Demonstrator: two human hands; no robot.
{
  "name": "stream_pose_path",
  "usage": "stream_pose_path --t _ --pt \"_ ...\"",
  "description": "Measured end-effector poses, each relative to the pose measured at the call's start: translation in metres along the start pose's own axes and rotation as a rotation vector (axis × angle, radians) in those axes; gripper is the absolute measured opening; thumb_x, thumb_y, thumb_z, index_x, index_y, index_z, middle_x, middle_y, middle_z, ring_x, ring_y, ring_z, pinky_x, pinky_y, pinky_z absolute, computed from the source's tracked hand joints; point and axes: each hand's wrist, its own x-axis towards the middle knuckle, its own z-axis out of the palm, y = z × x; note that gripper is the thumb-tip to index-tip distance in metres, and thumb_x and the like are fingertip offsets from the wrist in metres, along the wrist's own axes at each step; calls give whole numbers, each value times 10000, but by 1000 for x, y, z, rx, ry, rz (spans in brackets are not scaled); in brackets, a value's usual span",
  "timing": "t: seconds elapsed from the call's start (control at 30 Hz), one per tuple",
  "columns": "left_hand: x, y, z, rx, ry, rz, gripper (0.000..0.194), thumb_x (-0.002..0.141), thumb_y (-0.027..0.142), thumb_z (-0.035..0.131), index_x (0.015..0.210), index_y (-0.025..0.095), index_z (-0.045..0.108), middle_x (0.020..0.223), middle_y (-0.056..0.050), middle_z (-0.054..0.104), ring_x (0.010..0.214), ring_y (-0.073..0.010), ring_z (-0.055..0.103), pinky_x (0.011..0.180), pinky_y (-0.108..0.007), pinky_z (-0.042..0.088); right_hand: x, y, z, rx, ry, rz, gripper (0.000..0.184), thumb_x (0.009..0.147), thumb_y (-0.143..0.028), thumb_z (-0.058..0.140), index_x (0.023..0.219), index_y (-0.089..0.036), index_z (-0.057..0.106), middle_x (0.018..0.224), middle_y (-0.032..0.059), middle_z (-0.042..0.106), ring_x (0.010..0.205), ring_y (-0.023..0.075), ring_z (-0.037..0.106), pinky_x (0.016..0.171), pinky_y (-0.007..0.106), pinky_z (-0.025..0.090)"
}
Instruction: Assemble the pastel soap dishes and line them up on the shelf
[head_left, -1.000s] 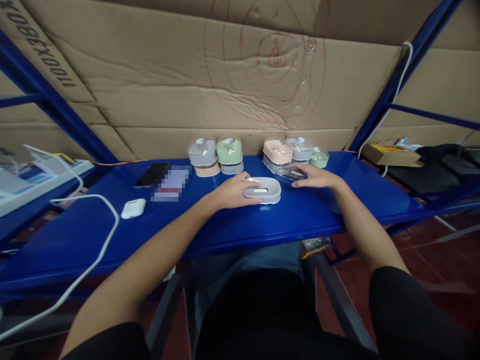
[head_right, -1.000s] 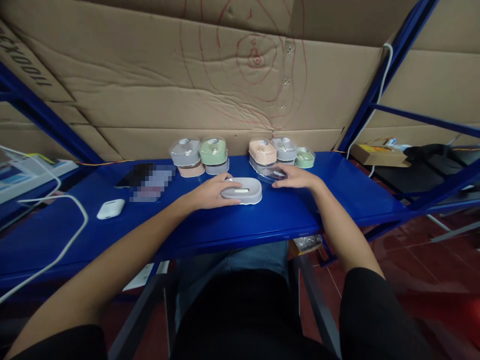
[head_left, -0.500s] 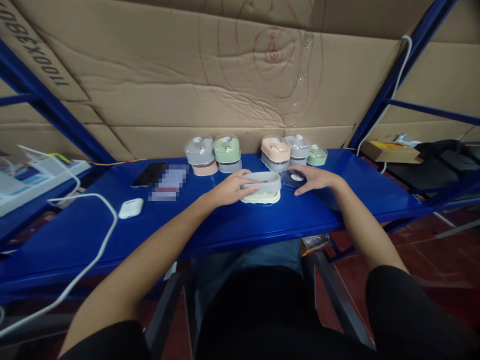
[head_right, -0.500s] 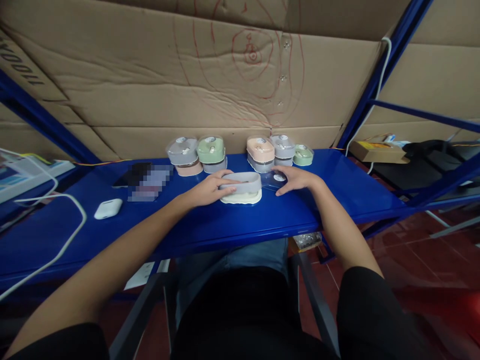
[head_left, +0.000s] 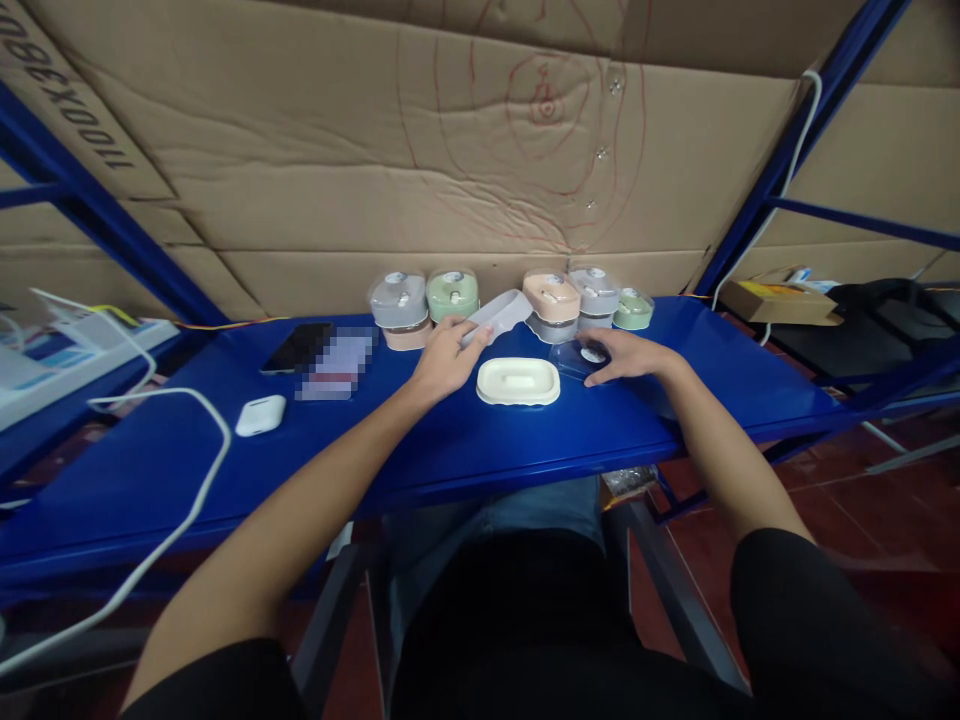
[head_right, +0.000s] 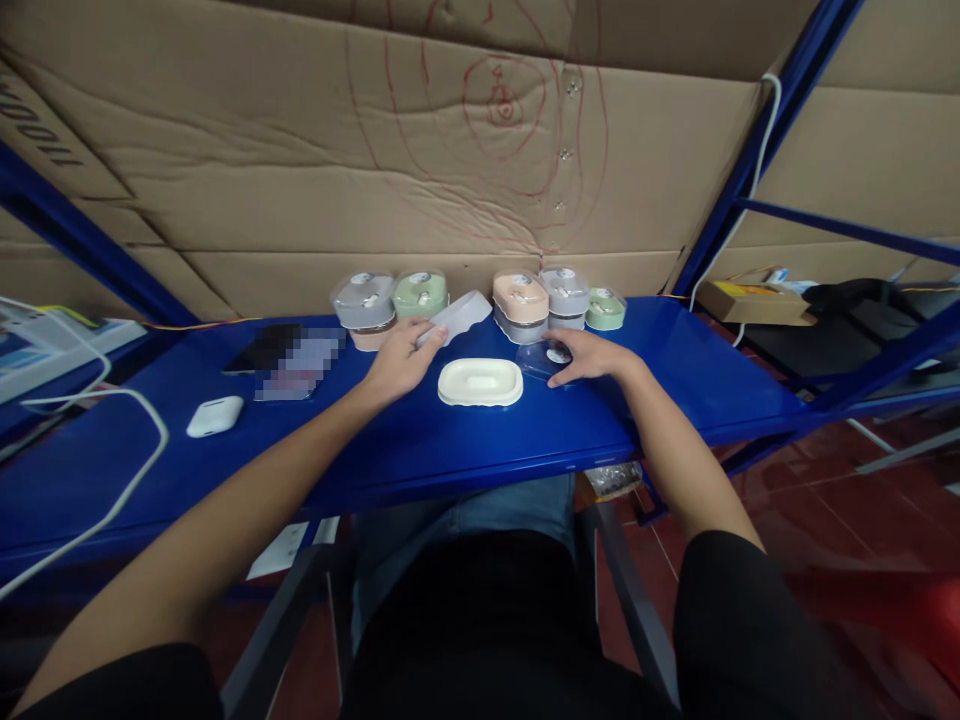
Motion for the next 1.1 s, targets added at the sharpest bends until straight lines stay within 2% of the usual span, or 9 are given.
stream_pose_path --t 0.2,0.3,0.43,0.53,0.63,0.8,0.93,1.0,1.1 --pt "1 -2 -3 10 25 -31 559 1138 675 536 1031 224 850 1114 -158 803 1281 -403 740 1226 -603 603 -1 -4 0 -14 0 33 1066 711 -597 1062 1662 -267 712 1601 167 786 1433 498 765 1276 745 585" --pt "-1 -2 -4 4 -11 1 577 1136 687 537 1115 216 869 1276 -170 798 1339 -403 726 1266 -626 587 -1 -7 -1 -11 -7 64 1077 723 -603 1051 1675 -245 696 1607 181 779 1425 497 766 1268 749 590" --pt "-6 3 -3 0 -231 181 571 1076 733 648 1198 231 892 1592 -171 696 1499 -423 667 1371 -656 505 -1 -9 -2 10 -15 102 1098 732 -589 1053 1697 -219 682 1600 190 779 1449 492 755 1292 728 585" --pt "-9 9 -1 6 -404 259 524 1017 728 745 1168 250 898 1632 -165 662 1528 -430 661 1392 -642 484 -1 -7 -2 37 -3 90 1081 728 -587 1061 1684 -233 700 1604 185 779 1466 488 749 1304 733 574" --pt "-11 12 0 -1 -480 260 535 956 694 832 1279 268 852 1615 -157 667 1501 -423 683 1358 -616 516 -1 -4 -1 58 2 81 1059 724 -591 1065 1665 -248 719 1595 176 790 1447 479 765 1292 726 585" --pt "-11 8 -1 19 -501 220 941 787 682 978 1563 261 651 1535 -157 706 1441 -437 718 1277 -592 570 0 -4 1 41 19 69 1013 712 -580 1069 1623 -273 750 1621 152 782 1450 471 764 1283 685 598" --pt "-12 0 5 17 -487 175 1172 753 710 1001 1721 240 537 1734 -224 609 1617 -496 615 1340 -616 513 -1 -8 -1 29 42 98 1011 723 -575 1055 1619 -225 747 1565 186 802 1387 466 784 1239 667 623" --pt "-13 -5 12 -9 -470 131 1319 715 722 1035 1794 233 455 1816 -256 543 1686 -527 544 1375 -650 472 -4 -13 -5 19 101 102 982 736 -603 1037 1606 -246 753 1497 164 833 1331 456 800 1204 695 635" --pt "-14 -8 25 -52 -406 27 1518 653 719 1090 1863 210 328 1784 -300 573 1663 -558 564 1369 -711 461 -7 -25 -9 19 217 23 952 795 -664 983 1623 -260 741 1502 155 830 1353 452 785 1229 714 606"
